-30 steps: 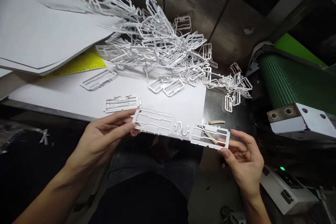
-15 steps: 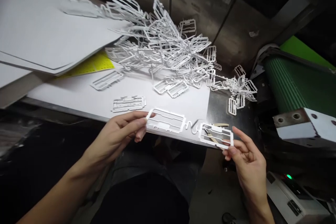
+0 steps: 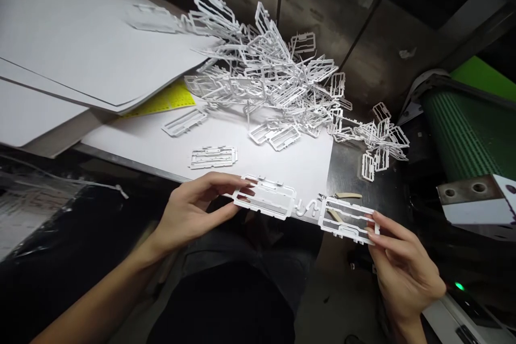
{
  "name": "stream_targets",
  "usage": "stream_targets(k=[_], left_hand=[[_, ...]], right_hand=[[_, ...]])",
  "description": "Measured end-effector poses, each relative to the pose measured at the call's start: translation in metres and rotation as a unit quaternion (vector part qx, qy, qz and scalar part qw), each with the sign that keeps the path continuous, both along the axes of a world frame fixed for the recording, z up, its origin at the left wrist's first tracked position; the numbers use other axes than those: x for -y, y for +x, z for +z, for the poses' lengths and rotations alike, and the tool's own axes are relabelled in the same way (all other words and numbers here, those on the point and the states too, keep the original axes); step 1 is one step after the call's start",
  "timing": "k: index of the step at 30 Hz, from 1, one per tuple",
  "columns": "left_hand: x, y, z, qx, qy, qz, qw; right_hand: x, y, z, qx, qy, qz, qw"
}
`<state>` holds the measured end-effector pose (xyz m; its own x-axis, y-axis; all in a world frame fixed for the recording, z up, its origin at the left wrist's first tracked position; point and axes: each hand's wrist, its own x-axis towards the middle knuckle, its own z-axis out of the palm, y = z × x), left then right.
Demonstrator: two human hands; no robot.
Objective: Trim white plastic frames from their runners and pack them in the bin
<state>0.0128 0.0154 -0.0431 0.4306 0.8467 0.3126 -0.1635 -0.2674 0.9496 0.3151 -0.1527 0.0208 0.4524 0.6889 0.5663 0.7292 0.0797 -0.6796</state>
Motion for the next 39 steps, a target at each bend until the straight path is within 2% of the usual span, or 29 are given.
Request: stream_targets(k=[4,9,12,15,17,18,22,27,30,32,34,36,39], left_hand=[[-0.002,-0.001,-0.002,-0.015,0.026,0.019,0.999],[-0.004,0.001,0.0,-0.025,0.102,0.061,0.993],[-0.004,0.002,0.002,-0.05,0.108,0.081,0.99],[-0.002,0.006,0.0,-0.081,0.026,0.059,0.995],[-0.001,0.009,-0.002,-0.096,-0.02,0.019,0.995],[0.0,0.011,-0.003,-0.108,-0.018,0.002,0.994],[0.001,0.015,0.0,-0.159,0.089,-0.011,0.983],[0.001,0.017,0.006,-0.218,0.16,-0.03,0.962],[0.0,0.017,0.005,-0.231,0.184,-0.015,0.955],[0.0,0.016,0.003,-0.234,0.189,0.019,0.954],[-0.001,0.015,0.001,-0.232,0.19,0.047,0.953],[0.0,0.014,0.0,-0.223,0.185,0.065,0.955],[0.0,0.014,0.002,-0.193,0.118,0.077,0.971]], right_hand=[[-0.003,0.002,0.003,0.009,0.004,0.061,0.998],[-0.006,-0.003,0.006,0.012,0.023,0.037,0.999],[-0.005,-0.002,0.009,0.009,0.017,0.003,1.0],[-0.004,0.007,0.013,-0.042,-0.072,-0.049,0.995],[-0.006,0.013,0.015,-0.118,-0.153,-0.051,0.98],[-0.008,0.016,0.016,-0.158,-0.179,-0.044,0.97],[-0.019,0.019,0.017,-0.25,-0.186,-0.026,0.95],[-0.032,0.029,0.014,-0.268,-0.194,-0.004,0.944],[-0.041,0.049,0.003,-0.202,-0.221,0.076,0.951],[-0.046,0.062,-0.007,-0.089,-0.289,0.147,0.942],[-0.048,0.071,-0.016,0.049,-0.371,0.186,0.909],[-0.048,0.072,-0.02,0.158,-0.419,0.196,0.873],[-0.046,0.062,-0.013,0.227,-0.445,0.207,0.841]])
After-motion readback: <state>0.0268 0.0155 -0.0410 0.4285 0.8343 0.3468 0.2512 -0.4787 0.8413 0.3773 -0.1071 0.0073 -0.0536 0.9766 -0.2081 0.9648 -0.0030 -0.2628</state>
